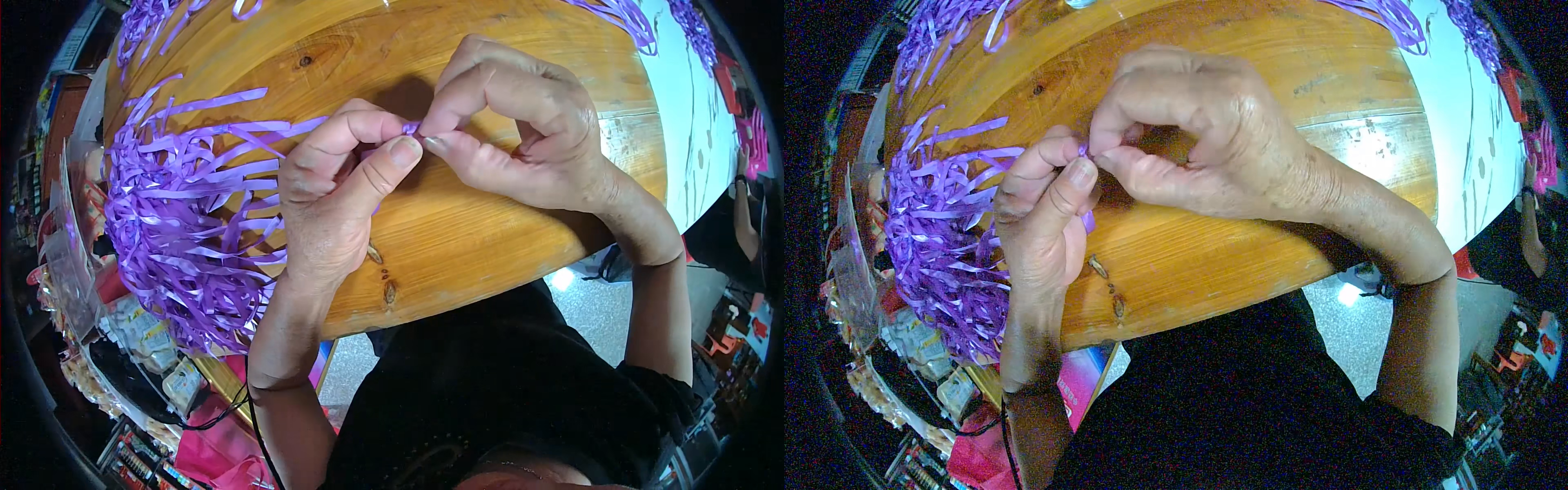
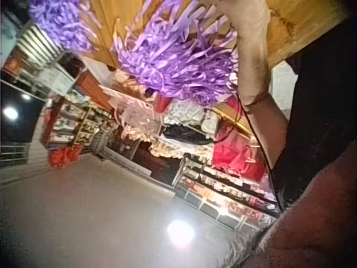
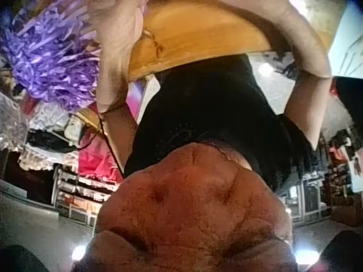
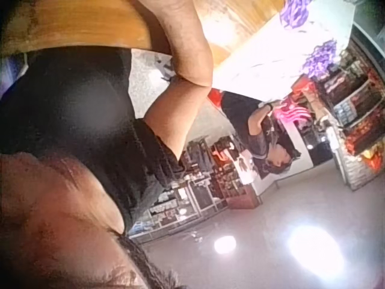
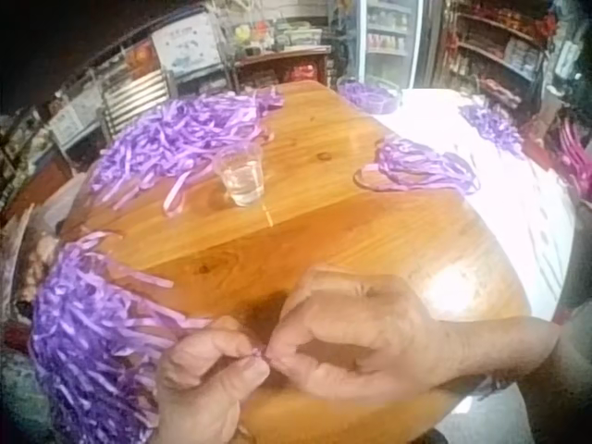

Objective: Bundling and tying long purple plastic ribbons into groups.

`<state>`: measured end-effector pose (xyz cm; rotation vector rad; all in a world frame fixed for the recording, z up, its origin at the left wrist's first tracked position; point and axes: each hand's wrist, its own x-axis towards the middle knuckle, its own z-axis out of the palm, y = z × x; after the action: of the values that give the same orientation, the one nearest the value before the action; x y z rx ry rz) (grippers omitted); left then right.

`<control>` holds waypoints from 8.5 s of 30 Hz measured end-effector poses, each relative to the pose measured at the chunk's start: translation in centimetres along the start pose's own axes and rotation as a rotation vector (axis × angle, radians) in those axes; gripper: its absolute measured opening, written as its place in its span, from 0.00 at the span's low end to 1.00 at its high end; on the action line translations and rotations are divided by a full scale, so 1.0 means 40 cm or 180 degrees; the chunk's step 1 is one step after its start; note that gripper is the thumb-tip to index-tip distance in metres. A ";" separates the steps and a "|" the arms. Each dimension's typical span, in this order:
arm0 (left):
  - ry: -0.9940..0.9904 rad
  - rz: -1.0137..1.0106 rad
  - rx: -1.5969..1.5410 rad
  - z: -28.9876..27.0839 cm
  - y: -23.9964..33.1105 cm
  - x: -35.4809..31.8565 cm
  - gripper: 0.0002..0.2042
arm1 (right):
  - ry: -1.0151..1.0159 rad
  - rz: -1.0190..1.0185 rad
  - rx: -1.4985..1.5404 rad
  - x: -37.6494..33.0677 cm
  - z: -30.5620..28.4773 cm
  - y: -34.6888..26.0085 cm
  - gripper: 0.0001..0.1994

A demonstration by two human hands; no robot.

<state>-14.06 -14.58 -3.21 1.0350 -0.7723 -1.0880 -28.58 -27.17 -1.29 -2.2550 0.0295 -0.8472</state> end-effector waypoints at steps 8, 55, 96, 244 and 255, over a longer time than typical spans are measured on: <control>0.0021 0.0039 0.0429 -0.004 0.007 0.004 0.05 | 0.0157 0.1827 0.1564 -0.004 -0.001 -0.018 0.03; 0.0678 0.0091 0.0700 -0.013 0.020 0.000 0.05 | -0.0127 -0.0139 -0.0628 0.003 -0.024 0.049 0.19; 0.0683 0.0540 0.0222 0.001 0.080 -0.028 0.05 | -0.0040 0.0640 0.0260 0.005 -0.003 0.063 0.12; 0.0662 0.0162 0.0936 0.067 0.064 0.021 0.05 | -0.0753 0.1255 0.1304 0.022 -0.122 -0.020 0.05; 0.0914 0.1019 0.0186 0.122 0.020 0.027 0.05 | 0.0327 0.1625 0.3470 0.025 -0.056 -0.025 0.12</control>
<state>-17.86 -16.86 -0.73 1.0471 -0.7095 -0.6306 -29.31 -28.10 1.10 -1.1008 0.1452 -0.4945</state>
